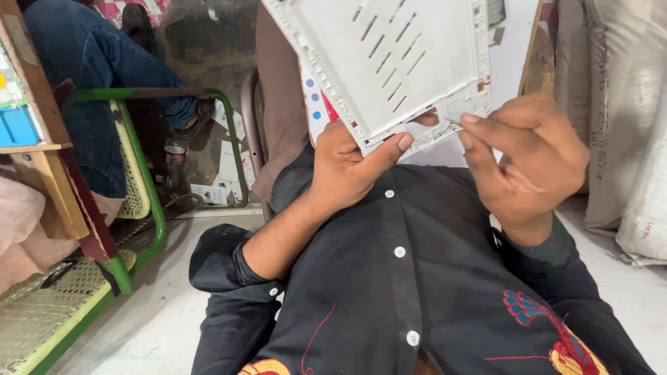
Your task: The person sits in a chair holding a white tablet frame on their lap and repeatedly presses and fits a small component into the frame's edge, working it in with their fingers. They turn the frame over and continue pressing along its edge, then hold it up and place it back on the lap.
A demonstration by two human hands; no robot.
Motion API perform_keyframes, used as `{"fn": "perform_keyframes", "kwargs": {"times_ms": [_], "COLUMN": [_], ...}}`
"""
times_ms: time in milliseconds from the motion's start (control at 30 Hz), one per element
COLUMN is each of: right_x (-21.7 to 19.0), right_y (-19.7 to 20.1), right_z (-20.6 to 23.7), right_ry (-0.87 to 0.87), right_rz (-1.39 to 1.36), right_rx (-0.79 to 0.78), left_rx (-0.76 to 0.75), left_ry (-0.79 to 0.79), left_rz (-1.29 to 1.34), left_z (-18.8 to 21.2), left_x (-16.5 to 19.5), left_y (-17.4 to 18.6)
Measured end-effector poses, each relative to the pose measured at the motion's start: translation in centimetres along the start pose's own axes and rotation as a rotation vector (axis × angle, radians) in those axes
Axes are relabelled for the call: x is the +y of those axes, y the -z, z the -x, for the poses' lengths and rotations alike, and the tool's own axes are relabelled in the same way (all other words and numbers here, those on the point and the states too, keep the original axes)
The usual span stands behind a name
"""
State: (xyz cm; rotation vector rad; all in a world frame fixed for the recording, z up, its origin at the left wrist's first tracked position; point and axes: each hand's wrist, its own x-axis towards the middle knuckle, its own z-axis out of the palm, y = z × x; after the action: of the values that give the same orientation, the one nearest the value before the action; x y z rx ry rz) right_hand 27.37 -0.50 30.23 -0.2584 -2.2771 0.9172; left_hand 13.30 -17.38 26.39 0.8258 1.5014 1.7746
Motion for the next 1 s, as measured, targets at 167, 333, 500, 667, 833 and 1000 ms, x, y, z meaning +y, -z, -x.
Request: {"fn": "perform_keyframes", "kwargs": {"times_ms": [167, 333, 500, 667, 833, 1000], "right_x": [0.1, 0.2, 1.0, 1.3, 1.5, 1.6], "right_y": [0.2, -0.1, -0.1, 0.1, -0.2, -0.2], "right_z": [0.6, 1.1, 0.9, 0.5, 0.2, 0.5], "right_ry": [-0.189, -0.273, -0.254, -0.27, -0.263, -0.278], "right_rz": [-0.188, -0.467, -0.433, -0.455, -0.516, -0.51], "right_rx": [0.054, 0.111, 0.135, 0.086, 0.181, 0.218], "left_rx": [-0.032, -0.151, -0.234, -0.266, -0.284, -0.281], "left_ry": [0.028, 0.178, 0.223, 0.302, 0.315, 0.307], "left_rz": [-0.068, 0.198, 0.47, 0.601, 0.615, 0.654], "left_z": [0.4, 0.8, 0.8, 0.9, 0.9, 1.1], "left_x": [-0.7, -1.2, -1.3, -1.3, -1.6, -1.9], "left_y": [0.2, 1.0, 1.8, 2.6, 3.1, 3.4]}}
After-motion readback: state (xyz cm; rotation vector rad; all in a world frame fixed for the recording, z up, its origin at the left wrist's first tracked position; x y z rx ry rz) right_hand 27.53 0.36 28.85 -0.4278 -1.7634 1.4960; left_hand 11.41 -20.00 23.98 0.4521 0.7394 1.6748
